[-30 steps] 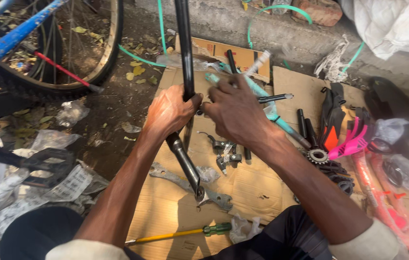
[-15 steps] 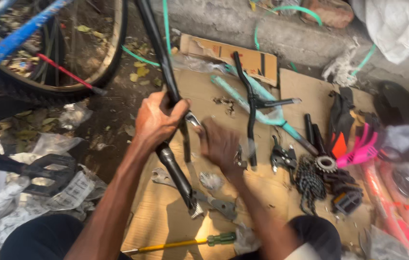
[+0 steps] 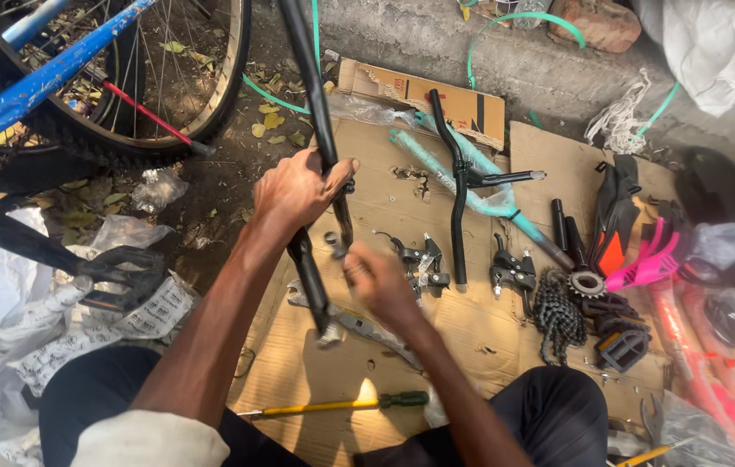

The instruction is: The person unwraps a bicycle handlebar from protective packaging, removes a bolt and nut, and attaches red grips to the handlebar ends. The person uses a wrench to loosen the bolt and a large wrench to tighten the grip.

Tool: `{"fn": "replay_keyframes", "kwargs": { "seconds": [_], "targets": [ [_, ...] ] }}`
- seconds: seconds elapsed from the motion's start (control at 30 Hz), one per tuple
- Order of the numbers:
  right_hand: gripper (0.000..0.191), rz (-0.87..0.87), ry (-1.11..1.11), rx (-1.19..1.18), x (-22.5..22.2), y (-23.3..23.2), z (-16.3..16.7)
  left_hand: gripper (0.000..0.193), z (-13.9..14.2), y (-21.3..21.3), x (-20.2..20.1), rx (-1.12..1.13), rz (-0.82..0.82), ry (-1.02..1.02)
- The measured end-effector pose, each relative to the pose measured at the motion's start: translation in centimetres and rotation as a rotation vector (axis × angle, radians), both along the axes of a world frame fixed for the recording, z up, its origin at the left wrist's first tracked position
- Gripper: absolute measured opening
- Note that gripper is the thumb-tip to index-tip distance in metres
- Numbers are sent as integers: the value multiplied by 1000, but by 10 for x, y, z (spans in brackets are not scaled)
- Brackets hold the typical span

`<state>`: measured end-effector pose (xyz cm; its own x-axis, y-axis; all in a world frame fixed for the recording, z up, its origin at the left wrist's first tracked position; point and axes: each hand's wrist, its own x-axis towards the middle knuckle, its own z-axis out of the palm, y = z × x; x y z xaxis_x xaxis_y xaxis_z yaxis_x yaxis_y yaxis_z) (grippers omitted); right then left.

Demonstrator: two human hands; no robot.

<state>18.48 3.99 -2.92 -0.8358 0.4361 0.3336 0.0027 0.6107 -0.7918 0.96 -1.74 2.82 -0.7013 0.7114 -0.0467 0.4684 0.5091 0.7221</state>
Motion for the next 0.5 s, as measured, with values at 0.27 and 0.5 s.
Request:
{"fn": "replay_keyframes", "kwargs": {
  "seconds": [0.27, 0.5],
  "targets": [
    [18, 52, -562, 972, -1, 81, 101, 71, 12, 19, 18, -120, -118, 69],
    [25, 175, -631, 1110, -25, 74, 124, 70, 19, 13, 18, -147, -91, -15]
  ]
}}
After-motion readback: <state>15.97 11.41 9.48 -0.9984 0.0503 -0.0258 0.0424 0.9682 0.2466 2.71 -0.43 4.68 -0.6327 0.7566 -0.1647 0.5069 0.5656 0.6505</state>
